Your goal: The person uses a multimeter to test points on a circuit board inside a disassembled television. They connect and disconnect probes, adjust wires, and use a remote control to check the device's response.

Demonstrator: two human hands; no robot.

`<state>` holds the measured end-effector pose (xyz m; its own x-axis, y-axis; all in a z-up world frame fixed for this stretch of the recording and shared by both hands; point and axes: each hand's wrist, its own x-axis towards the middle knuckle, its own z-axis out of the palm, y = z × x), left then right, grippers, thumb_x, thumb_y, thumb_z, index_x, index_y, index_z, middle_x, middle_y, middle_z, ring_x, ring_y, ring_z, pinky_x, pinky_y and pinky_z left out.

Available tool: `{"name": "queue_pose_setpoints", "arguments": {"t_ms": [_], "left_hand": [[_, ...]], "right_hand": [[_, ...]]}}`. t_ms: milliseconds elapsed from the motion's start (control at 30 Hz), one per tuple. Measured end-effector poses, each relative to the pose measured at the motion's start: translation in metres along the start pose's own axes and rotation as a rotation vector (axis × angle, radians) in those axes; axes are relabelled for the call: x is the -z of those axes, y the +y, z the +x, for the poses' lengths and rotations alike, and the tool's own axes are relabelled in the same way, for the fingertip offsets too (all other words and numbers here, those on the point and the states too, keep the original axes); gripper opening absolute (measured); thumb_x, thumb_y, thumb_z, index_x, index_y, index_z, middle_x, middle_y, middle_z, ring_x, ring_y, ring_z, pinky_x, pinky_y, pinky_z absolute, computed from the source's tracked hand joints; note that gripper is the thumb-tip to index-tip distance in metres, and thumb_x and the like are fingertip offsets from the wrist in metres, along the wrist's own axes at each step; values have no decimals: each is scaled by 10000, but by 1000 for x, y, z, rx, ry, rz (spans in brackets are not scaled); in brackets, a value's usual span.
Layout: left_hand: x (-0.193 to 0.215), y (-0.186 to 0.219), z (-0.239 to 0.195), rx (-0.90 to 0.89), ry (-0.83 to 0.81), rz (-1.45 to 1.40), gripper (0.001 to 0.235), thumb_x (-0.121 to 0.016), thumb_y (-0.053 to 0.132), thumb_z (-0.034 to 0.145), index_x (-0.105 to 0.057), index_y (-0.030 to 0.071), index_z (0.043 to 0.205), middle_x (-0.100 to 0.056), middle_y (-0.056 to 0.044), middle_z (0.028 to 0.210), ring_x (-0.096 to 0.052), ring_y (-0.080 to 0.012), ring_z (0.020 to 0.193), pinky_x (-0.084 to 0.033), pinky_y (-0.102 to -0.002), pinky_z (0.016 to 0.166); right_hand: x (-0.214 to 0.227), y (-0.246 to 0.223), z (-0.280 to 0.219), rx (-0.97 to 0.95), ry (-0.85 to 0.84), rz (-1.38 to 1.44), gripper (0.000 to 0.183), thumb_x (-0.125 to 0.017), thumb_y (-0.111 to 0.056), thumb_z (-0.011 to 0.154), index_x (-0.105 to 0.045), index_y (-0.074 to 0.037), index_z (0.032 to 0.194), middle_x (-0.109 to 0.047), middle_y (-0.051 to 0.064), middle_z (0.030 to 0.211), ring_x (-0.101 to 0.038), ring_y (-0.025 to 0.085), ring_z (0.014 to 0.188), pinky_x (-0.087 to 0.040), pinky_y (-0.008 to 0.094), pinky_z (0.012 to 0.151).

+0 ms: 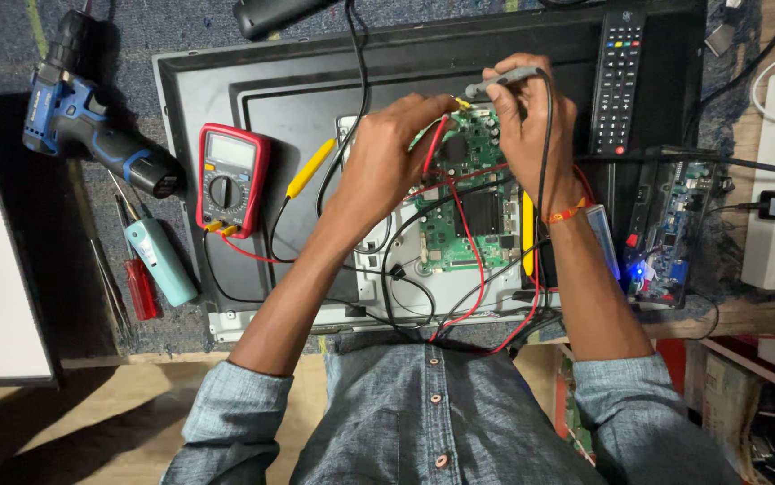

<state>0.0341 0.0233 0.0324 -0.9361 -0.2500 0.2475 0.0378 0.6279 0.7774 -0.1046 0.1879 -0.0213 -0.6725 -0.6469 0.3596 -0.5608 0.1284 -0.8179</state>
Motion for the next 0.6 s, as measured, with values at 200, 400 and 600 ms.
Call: {"name": "queue_pose_setpoints", "arguments": {"t_ms": [200, 400, 600], "left_hand": [[1, -6, -13, -28, 28, -14, 259, -705, 70, 983, -674, 37, 1237, -725, -165, 1142, -729, -353, 996, -582, -401, 845], [-1, -7, -21, -73, 19, 10, 286, -703, 48, 979, -668, 32, 1263, -704, -179, 1220, -720, -357, 1085, -594, -389, 912], [-8, 1, -25, -57, -49, 22, 286, -658, 13, 975, -668, 14, 1261, -706, -166, 1242, -712, -350, 1108, -587, -401, 935]], "right_hand": [[1, -6, -5, -21, 39, 39, 138, -623, -45, 1144, -572, 45, 1236, -734, 172, 1169, -765, 237, 1131, -626, 319, 928], [2, -6, -5, -18, 21, 32, 141, -631, -38, 1137, -574, 44, 1236, -735, 168, 1190, -766, 224, 1107, -626, 314, 918], [0, -4, -8, -20, 12, 32, 141, -632, -37, 1138, -573, 44, 1237, -733, 166, 1199, -766, 227, 1092, -624, 321, 916]]}}
